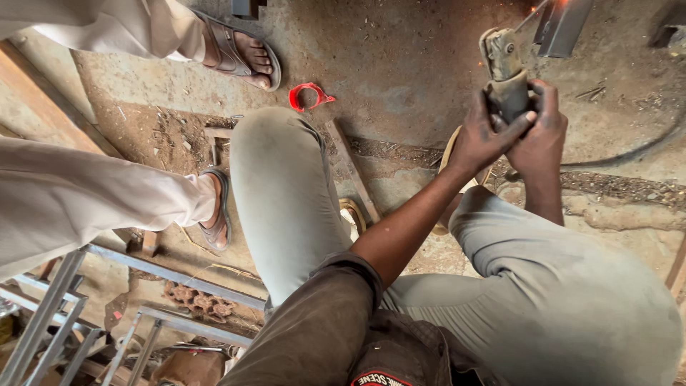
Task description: The person welds a metal frame using a handheld welding torch, producing sparks and smoke. The person repositions the frame and continues welding different joints.
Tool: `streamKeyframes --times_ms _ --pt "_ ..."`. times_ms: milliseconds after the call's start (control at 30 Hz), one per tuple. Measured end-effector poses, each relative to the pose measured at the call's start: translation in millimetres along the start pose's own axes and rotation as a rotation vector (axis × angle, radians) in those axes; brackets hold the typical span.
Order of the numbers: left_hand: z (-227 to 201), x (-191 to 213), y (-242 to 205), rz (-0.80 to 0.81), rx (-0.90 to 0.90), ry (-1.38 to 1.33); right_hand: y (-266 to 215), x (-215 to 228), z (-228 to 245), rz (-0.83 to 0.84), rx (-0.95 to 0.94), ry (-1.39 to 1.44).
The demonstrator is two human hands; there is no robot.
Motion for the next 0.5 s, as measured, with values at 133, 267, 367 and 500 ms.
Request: streamKeyframes --times_ms 133,267,367,500 --pt "0.4 5.2 3.4 -0.095 -0.070 0.026 5.2 -5.0 3.1 -0.007 -0.002 0.047" --pt "-8.6 15.4 7.2 -0.118 0.008 0.163 11.0 -8.2 9.3 0.012 -0.078 0.082" --pt "-25.8 16.8 5.8 -0.111 0.006 0.208 11.8 -2.4 11.0 -0.010 -0.036 0.127" --pt "-57.6 10.0 8.5 -0.053 -0.050 0.290 18.2 15.7 5.8 -0.051 -0.065 0.089"
Point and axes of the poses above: each hand's wrist, its own y-axis towards the middle knuckle, its own x-axis out of the back of the hand, z = x × y, the point moved 2 cm from there along y, towards the middle knuckle, and after that the axes turned 8 degrees about z, right-handed, at the moved point
